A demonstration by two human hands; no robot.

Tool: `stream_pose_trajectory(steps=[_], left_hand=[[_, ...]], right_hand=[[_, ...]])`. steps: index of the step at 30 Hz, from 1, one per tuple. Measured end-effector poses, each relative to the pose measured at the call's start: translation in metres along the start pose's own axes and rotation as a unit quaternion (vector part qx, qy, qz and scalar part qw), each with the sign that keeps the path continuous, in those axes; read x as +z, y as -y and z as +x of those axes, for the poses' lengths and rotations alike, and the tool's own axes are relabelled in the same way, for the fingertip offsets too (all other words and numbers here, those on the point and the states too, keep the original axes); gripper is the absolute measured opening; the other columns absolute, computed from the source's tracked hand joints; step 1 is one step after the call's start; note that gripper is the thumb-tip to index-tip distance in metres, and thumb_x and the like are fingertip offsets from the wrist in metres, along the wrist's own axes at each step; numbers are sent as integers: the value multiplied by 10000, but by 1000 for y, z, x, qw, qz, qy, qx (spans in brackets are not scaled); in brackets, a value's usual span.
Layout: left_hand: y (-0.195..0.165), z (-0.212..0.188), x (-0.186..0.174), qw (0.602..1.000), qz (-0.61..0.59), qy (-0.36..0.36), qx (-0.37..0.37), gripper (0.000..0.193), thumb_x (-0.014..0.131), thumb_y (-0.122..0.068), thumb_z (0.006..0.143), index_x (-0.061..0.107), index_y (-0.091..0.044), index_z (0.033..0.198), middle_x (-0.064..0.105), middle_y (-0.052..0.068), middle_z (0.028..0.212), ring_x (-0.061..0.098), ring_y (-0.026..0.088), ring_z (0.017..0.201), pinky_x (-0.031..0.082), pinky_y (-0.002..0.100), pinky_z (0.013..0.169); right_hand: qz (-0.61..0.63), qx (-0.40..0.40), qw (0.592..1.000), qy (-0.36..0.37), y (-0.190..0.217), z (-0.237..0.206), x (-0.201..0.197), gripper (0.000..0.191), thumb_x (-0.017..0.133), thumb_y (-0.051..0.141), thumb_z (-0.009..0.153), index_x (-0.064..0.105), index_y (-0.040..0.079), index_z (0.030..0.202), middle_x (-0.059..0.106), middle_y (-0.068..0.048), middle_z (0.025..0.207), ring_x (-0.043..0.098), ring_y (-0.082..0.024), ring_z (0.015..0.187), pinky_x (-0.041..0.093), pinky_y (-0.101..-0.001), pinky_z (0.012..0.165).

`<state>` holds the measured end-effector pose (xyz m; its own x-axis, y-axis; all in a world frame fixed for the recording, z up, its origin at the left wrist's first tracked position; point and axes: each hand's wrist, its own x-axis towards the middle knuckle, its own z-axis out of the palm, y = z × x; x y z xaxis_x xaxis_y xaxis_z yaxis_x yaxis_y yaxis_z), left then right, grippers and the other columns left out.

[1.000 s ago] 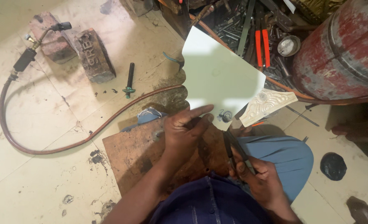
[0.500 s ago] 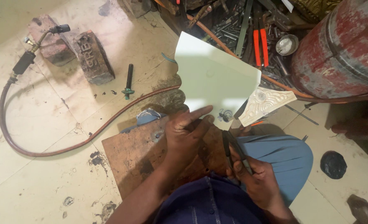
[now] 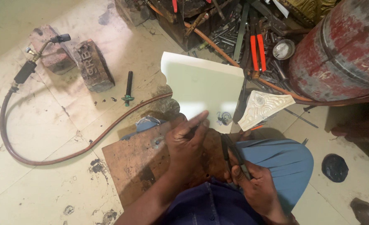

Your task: The person sits on the workshop floor and traces a pattern onto a white sheet with a pencil, then cuts the paper pattern with scissors. They hold the white sheet on their lap and cut along the marked line with hand snips, trimming the edge piece by piece.

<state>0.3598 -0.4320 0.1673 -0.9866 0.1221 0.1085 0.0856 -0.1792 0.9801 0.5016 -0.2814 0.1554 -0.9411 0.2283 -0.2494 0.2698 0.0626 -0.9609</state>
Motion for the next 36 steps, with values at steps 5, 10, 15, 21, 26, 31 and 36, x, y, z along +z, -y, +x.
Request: stream_pose_trajectory(steps=[5, 10, 15, 21, 26, 31, 36], left_hand=[[-6, 1, -1, 1000, 9, 18, -17, 258, 778, -37, 911, 785, -86, 1165, 698, -54, 829, 618, 13, 750, 507, 171, 660], [-10, 2, -3, 999, 31, 33, -3, 265, 783, -37, 911, 778, -56, 1175, 738, -43, 846, 630, 6, 724, 528, 166, 649], [-7, 2, -3, 997, 8, 45, -58, 279, 776, -28, 931, 786, -24, 1209, 697, -25, 718, 554, -7, 605, 419, 151, 540], [-3, 4, -5, 997, -12, 66, -24, 264, 756, -10, 930, 757, -15, 1194, 758, -37, 819, 639, -16, 660, 498, 150, 568], [-4, 2, -6, 997, -4, 74, -31, 260, 764, -10, 936, 771, -7, 1196, 706, -49, 771, 582, -17, 625, 450, 147, 542], [-4, 1, -3, 997, 8, 68, -27, 260, 760, -10, 933, 764, -18, 1193, 723, -53, 822, 610, -17, 665, 488, 152, 580], [-1, -2, 3, 999, 26, 41, -23, 254, 767, -14, 909, 774, -40, 1162, 671, -100, 760, 564, -39, 631, 457, 138, 568]], right_hand=[[-1, 10, 1000, -8, -9, 1, -4, 431, 579, 250, 1004, 685, -25, 1320, 708, -49, 776, 600, -104, 690, 513, -256, 637], [33, -20, 999, 9, -15, 1, -5, 405, 572, 255, 1022, 686, -51, 1262, 704, -52, 801, 627, -106, 730, 531, -259, 664], [21, 1, 1000, -11, -10, 1, -1, 447, 590, 233, 994, 652, -6, 1367, 706, -45, 799, 608, -104, 708, 526, -259, 652], [12, -21, 1000, -4, -9, 2, -4, 454, 592, 210, 994, 626, 14, 1402, 715, -43, 820, 579, -102, 702, 518, -252, 646], [65, -61, 996, 13, -15, 2, -4, 474, 609, 225, 1007, 598, 4, 1427, 709, -50, 845, 565, -107, 720, 516, -253, 671], [55, 1, 998, -6, -17, -1, -4, 488, 599, 232, 997, 613, 24, 1438, 696, -50, 828, 551, -106, 721, 492, -255, 667], [68, -43, 997, 2, -20, 1, -2, 489, 593, 233, 1007, 586, 27, 1450, 710, -42, 845, 544, -100, 702, 496, -253, 655]])
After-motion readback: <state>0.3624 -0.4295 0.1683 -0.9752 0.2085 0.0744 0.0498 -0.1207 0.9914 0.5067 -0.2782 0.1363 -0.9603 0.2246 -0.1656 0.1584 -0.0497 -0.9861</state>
